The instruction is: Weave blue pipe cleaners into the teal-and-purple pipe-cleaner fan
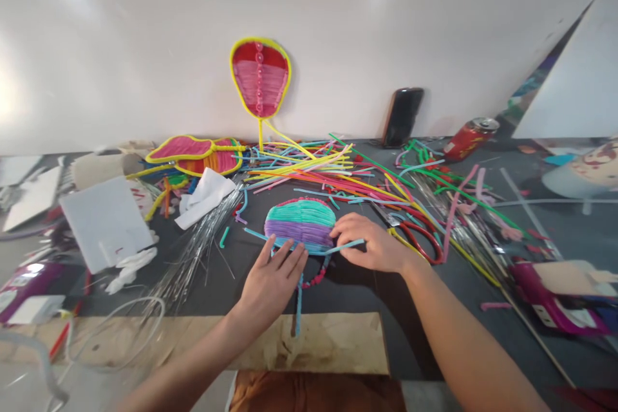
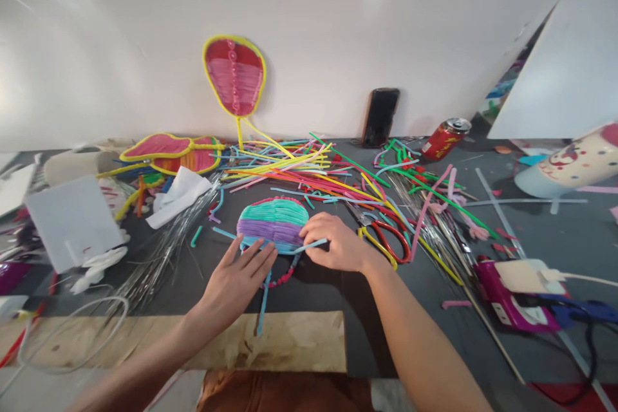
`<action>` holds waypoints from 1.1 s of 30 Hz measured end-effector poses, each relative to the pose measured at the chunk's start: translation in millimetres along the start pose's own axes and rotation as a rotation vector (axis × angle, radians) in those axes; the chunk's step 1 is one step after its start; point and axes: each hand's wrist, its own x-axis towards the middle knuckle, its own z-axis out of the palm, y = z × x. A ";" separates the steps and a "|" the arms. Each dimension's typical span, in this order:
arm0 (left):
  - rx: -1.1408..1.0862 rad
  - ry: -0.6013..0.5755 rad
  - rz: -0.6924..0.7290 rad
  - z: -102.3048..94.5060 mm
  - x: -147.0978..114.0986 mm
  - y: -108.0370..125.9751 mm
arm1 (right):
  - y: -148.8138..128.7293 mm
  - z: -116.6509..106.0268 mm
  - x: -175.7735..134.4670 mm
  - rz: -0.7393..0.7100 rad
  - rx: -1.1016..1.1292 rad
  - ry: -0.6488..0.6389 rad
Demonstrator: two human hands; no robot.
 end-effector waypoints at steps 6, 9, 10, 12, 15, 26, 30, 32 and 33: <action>0.003 0.001 -0.024 3.3 -0.7 4.1 | -12.3 -14.9 -2.3 0.062 -0.048 0.254; 0.012 0.016 -0.029 1.2 0.4 5.1 | -17.3 0.9 -0.1 0.061 -0.287 0.052; 0.014 0.019 -0.027 0.5 0.8 5.3 | -18.0 6.7 0.6 0.086 -0.348 -0.032; 0.016 0.017 -0.021 -0.7 1.4 5.5 | -18.3 15.8 1.6 0.151 -0.423 -0.168; 0.014 0.002 -0.016 -0.8 1.7 5.2 | -17.2 21.3 2.4 0.235 -0.451 -0.277; -0.023 0.019 -0.029 1.7 0.3 4.3 | -18.7 28.0 5.4 0.437 -0.398 -0.281; -0.029 0.008 -0.033 1.5 0.4 4.0 | -24.6 35.2 7.4 0.538 -0.436 -0.249; -0.026 0.003 -0.036 1.6 0.7 4.2 | -25.5 35.1 7.2 0.536 -0.457 -0.236; -0.024 0.003 -0.036 1.8 0.9 4.5 | -25.5 33.8 6.9 0.520 -0.455 -0.241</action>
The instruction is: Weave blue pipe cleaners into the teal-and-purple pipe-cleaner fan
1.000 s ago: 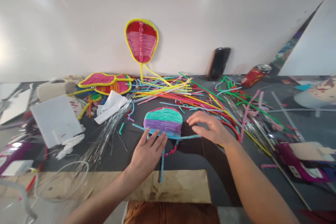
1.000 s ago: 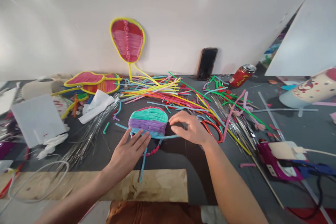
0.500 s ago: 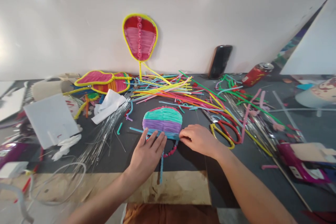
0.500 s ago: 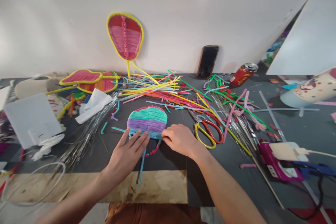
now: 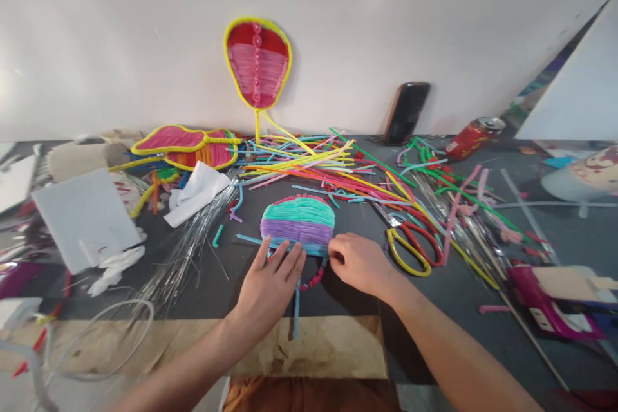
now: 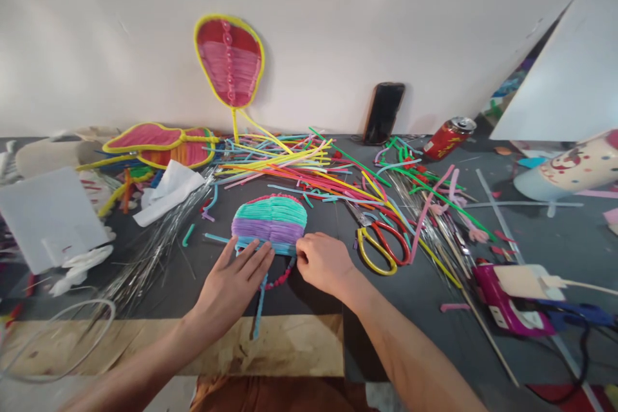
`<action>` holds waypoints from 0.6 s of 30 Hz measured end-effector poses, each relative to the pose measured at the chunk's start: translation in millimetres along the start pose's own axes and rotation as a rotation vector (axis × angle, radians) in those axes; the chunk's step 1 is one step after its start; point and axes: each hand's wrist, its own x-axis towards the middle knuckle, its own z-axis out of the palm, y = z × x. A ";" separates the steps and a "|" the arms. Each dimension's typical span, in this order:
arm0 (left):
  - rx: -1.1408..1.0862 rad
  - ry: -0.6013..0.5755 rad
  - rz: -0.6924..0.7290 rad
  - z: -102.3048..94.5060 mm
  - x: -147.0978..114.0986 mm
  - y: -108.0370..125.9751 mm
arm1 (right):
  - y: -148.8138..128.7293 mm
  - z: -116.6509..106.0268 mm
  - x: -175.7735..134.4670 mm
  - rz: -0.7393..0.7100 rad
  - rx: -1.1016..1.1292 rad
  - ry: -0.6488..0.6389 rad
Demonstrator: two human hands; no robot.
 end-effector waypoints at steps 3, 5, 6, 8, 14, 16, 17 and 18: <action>0.003 0.014 -0.004 0.6 0.2 1.1 | 2.2 -3.5 -1.9 -0.096 0.015 0.067; 0.001 0.016 -0.006 0.1 0.3 1.2 | -0.2 -2.1 -3.5 -0.209 -0.001 0.197; -0.002 0.010 -0.007 -0.6 0.5 0.8 | -2.8 0.6 -4.3 -0.276 -0.020 0.248; -0.020 -0.020 -0.015 -2.8 1.1 -1.5 | -9.7 9.5 -5.5 -0.400 -0.067 0.256; -0.160 -0.075 -0.028 -6.5 0.9 -16.1 | -18.1 34.2 -2.8 -0.491 -0.136 0.174; -0.197 -0.043 -0.076 -5.6 -0.4 -21.7 | -17.4 35.7 -1.5 -0.497 -0.138 0.196; -0.208 -0.020 -0.102 -5.5 -1.0 -24.7 | -17.4 35.5 -1.1 -0.498 -0.141 0.206; -0.211 0.004 -0.124 -5.9 -1.6 -27.8 | -17.9 34.9 -1.0 -0.497 -0.146 0.210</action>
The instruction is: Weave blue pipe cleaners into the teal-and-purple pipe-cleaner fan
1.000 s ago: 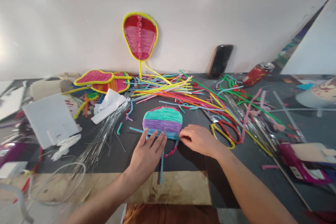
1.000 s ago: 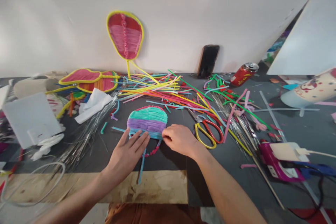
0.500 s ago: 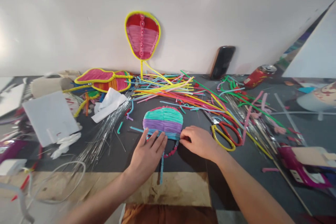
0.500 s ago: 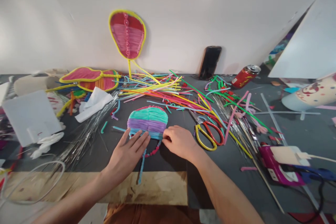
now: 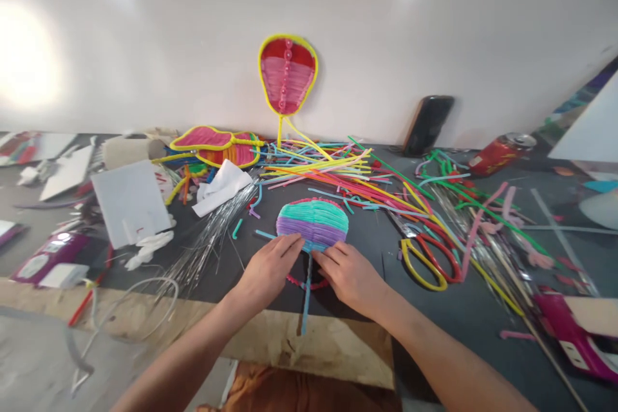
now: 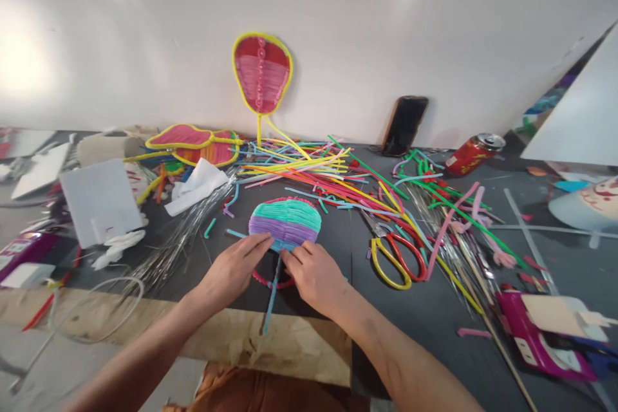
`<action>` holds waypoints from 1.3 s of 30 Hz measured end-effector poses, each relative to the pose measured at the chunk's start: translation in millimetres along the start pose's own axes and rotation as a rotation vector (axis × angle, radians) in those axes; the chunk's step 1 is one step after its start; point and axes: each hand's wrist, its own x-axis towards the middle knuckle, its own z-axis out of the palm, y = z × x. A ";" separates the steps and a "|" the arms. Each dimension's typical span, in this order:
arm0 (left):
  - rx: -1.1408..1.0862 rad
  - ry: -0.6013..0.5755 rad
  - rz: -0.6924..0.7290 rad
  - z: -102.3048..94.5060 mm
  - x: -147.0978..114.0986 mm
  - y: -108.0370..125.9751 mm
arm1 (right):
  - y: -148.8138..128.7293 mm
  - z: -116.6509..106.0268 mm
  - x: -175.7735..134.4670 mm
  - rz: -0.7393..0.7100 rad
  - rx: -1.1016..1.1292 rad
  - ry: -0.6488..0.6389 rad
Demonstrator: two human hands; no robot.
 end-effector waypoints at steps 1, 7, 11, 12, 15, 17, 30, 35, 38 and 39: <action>0.005 0.025 -0.015 -1.7 -0.1 -3.1 | -0.6 -0.9 0.5 0.003 -0.008 -0.002; 0.076 0.035 -0.088 -15.0 -2.6 -21.1 | -6.6 -6.4 2.7 0.020 -0.054 -0.011; 0.013 0.029 -0.131 -12.5 -6.3 -28.3 | -8.1 -5.9 2.7 0.024 -0.096 -0.010; -0.001 0.040 -0.143 -11.2 -6.8 -29.1 | -8.5 -5.6 2.8 0.024 -0.108 -0.012; 0.006 0.068 -0.176 -8.5 -7.0 -29.5 | -9.7 -4.6 3.3 0.022 -0.129 -0.007; 0.047 0.079 -0.184 -8.3 -6.8 -28.4 | -10.6 -4.0 3.6 0.023 -0.135 0.001; 0.129 0.090 -0.205 -10.7 -5.3 -19.7 | -9.6 -1.9 4.6 0.048 -0.101 -0.011; 0.193 0.114 -0.232 -22.0 -3.6 -4.4 | -9.7 -0.3 4.6 0.059 -0.109 -0.005; 0.197 0.093 -0.079 -22.7 -3.3 10.7 | -8.8 0.6 4.1 0.050 -0.107 -0.004; 0.183 0.058 -0.028 -20.5 -3.7 14.5 | -8.1 0.7 3.8 0.048 -0.101 -0.003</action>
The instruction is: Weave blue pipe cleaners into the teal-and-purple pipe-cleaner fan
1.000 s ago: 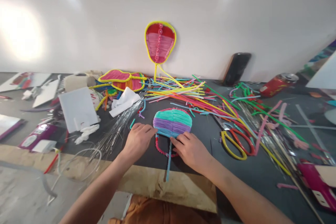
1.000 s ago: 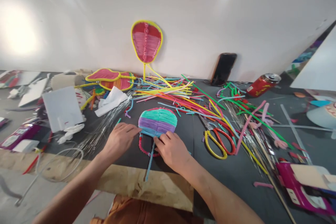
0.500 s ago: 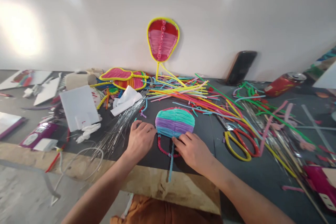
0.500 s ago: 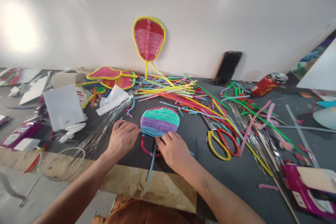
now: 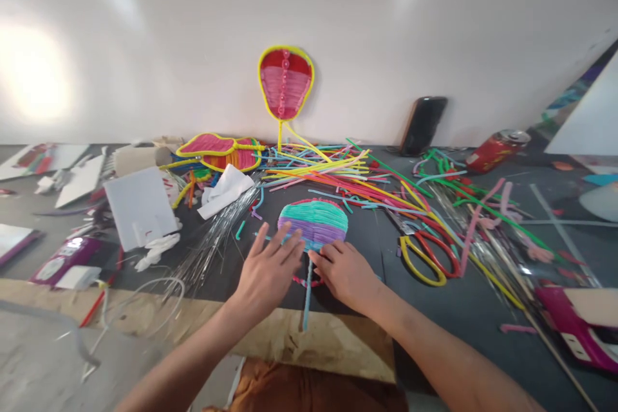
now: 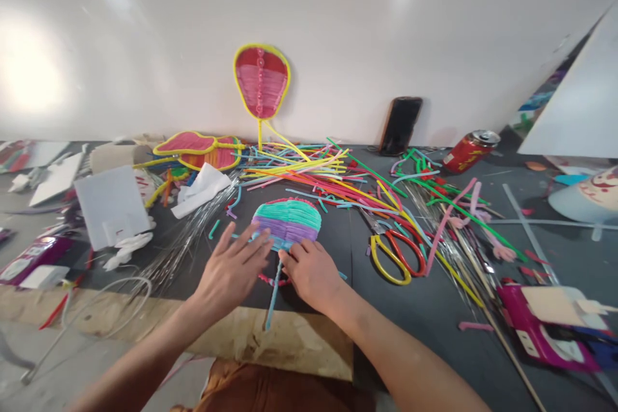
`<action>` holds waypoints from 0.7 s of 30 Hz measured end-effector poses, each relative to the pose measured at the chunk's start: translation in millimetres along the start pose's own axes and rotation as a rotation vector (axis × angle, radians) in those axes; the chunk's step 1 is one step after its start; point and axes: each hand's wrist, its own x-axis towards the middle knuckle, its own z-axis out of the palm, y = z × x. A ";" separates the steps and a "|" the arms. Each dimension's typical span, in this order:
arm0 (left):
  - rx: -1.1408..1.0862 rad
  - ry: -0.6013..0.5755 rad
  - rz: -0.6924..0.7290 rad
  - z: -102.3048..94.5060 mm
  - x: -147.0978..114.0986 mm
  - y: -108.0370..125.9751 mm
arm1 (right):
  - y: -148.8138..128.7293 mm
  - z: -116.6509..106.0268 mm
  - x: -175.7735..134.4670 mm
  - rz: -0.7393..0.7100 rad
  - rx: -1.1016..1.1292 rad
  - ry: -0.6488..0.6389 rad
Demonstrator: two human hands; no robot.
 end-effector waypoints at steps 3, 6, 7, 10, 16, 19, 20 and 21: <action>-0.022 -0.097 0.053 9.7 -3.3 6.1 | 3.2 0.0 -1.4 -0.005 0.040 0.009; -0.002 -0.140 0.059 19.0 -7.5 3.8 | 6.6 -0.6 -2.7 -0.003 0.070 0.020; 0.005 -0.150 0.063 20.8 -8.8 2.5 | 7.4 -1.0 -2.9 0.002 0.073 0.020; 0.013 -0.173 0.067 22.9 -11.2 0.2 | 7.9 -2.8 -2.5 0.015 0.076 0.011; -0.023 -0.197 0.059 23.1 -9.8 1.6 | 5.8 -3.7 -1.0 0.006 0.060 -0.013; -0.039 -0.212 0.045 23.0 -8.0 2.3 | 5.1 -2.7 -1.2 0.012 0.029 -0.019; -0.043 -0.219 0.040 22.9 -7.6 2.4 | 4.8 -2.5 -1.4 0.013 0.019 -0.023; -0.046 -0.226 0.035 22.7 -7.3 2.6 | 4.3 -2.2 -1.5 0.011 0.009 -0.025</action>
